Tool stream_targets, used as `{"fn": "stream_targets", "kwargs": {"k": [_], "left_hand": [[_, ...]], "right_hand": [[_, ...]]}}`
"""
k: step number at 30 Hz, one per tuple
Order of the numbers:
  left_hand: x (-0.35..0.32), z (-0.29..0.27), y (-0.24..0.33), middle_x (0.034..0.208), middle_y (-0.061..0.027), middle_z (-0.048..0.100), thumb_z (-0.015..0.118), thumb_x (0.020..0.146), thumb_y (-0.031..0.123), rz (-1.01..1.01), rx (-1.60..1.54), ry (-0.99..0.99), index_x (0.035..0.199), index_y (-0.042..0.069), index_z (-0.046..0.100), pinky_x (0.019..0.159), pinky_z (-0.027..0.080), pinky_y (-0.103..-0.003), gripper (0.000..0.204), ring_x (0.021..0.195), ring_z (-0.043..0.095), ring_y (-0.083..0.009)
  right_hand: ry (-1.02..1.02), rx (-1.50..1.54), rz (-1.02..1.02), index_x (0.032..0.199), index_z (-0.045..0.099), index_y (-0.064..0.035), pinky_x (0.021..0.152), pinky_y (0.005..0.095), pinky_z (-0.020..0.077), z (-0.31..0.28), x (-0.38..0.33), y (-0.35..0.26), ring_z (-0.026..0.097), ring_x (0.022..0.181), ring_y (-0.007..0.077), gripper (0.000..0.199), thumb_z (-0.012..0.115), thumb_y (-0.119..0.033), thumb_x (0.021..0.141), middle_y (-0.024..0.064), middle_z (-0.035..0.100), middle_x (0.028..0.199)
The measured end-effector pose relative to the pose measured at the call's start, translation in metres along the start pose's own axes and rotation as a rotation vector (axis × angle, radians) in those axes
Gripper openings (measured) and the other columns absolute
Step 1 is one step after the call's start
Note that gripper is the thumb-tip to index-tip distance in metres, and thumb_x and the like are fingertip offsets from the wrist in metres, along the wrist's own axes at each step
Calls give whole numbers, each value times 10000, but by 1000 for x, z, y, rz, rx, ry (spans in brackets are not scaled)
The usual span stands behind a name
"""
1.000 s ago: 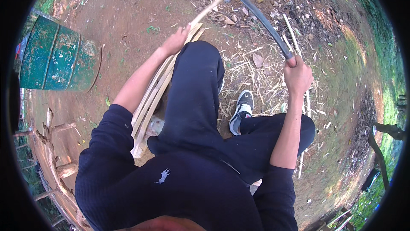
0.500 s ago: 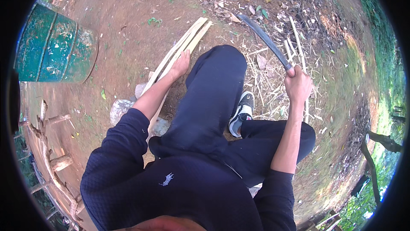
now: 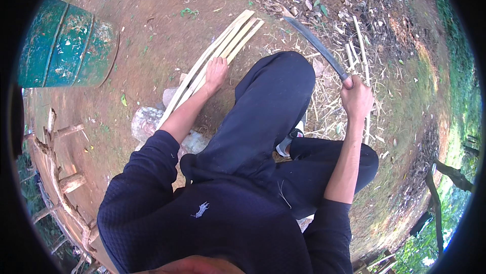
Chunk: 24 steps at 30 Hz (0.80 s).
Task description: The person whittles and shapes a long strip of bamboo using a large knife, repeatedly shaving off thin layers and checking the straightness and flexibility of the piece.
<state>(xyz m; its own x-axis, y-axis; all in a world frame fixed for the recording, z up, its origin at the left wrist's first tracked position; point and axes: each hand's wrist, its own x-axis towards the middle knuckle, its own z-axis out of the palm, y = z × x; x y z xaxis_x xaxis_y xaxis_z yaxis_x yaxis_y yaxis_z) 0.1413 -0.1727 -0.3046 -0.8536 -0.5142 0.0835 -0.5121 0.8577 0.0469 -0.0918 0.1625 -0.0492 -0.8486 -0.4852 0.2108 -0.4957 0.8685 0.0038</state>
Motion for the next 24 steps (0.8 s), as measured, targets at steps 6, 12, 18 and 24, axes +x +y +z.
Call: {"fn": "stream_targets", "kwargs": {"k": [6,12,18,24], "left_hand": [[-1,-11,0,978,-102,598,668,860,229,-17,32,145,1026,61,619,861,395,-413,242,996,549,-255],[-13,-10,-7,1068,-129,562,679,849,254,6,-4,85,1088,66,582,901,400,-440,319,1031,543,-269],[-39,-24,-26,1279,-190,512,693,824,294,32,-107,88,1275,30,536,1038,354,-519,545,1227,484,-347],[-43,-41,-13,1561,-223,309,687,815,268,-314,8,-142,1469,67,425,1170,196,-605,733,1445,294,-415]], "right_hand": [[14,-9,-4,794,634,-90,590,499,510,0,-1,3,666,648,407,196,620,-264,883,183,674,692],[68,23,-15,755,627,-87,595,510,511,-1,-4,2,662,630,406,197,651,-258,850,188,663,659],[72,193,32,741,642,-88,590,484,504,-8,-9,-14,658,607,391,187,650,-243,846,182,657,647],[47,180,-51,740,622,-81,564,472,477,-15,-9,-35,636,577,381,222,638,-268,860,173,642,622]]}}
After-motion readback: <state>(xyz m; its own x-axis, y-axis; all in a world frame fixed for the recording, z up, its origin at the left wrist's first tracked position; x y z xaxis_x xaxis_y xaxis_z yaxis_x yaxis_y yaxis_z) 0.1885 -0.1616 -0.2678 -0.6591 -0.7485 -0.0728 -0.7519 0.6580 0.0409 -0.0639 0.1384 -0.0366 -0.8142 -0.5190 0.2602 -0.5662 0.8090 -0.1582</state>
